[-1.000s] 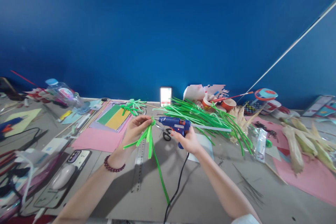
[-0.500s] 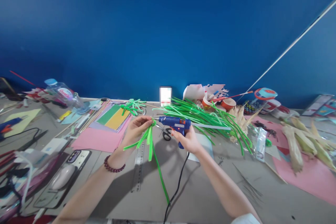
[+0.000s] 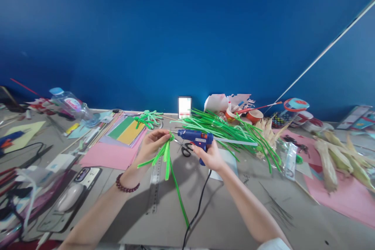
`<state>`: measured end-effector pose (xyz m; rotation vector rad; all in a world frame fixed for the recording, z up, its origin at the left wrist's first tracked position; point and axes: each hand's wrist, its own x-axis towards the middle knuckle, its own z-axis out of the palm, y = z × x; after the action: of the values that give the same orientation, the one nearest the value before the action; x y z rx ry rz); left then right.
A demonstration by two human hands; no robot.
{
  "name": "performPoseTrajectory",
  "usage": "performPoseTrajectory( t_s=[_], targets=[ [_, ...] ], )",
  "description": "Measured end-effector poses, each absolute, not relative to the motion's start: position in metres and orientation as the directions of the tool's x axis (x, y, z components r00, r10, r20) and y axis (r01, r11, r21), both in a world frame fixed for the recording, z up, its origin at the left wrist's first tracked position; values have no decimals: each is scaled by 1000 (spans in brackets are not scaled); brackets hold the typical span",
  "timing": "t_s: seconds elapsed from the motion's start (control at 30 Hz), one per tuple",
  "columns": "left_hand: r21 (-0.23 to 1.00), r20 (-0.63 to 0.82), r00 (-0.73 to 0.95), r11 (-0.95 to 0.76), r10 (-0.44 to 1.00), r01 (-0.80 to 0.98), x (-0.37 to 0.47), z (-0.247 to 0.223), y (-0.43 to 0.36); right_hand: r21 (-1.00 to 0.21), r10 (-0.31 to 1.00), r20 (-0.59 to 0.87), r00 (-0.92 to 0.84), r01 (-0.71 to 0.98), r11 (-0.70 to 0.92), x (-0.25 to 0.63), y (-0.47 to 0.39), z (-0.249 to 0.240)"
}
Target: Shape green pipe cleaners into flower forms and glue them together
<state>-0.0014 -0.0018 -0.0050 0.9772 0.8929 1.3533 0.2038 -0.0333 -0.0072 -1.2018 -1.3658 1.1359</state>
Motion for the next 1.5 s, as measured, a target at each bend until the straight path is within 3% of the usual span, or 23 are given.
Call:
performPoseTrajectory(
  t_s=[0.77, 1.5],
  targets=[
    [934, 27, 47, -8, 999, -358, -2, -5, -3, -959, 979, 182, -94, 202, 198, 207, -34, -5],
    [934, -13, 62, 34, 998, -357, 0, 5, -7, -994, 995, 90, -52, 53, 92, 204, -32, -6]
  ],
)
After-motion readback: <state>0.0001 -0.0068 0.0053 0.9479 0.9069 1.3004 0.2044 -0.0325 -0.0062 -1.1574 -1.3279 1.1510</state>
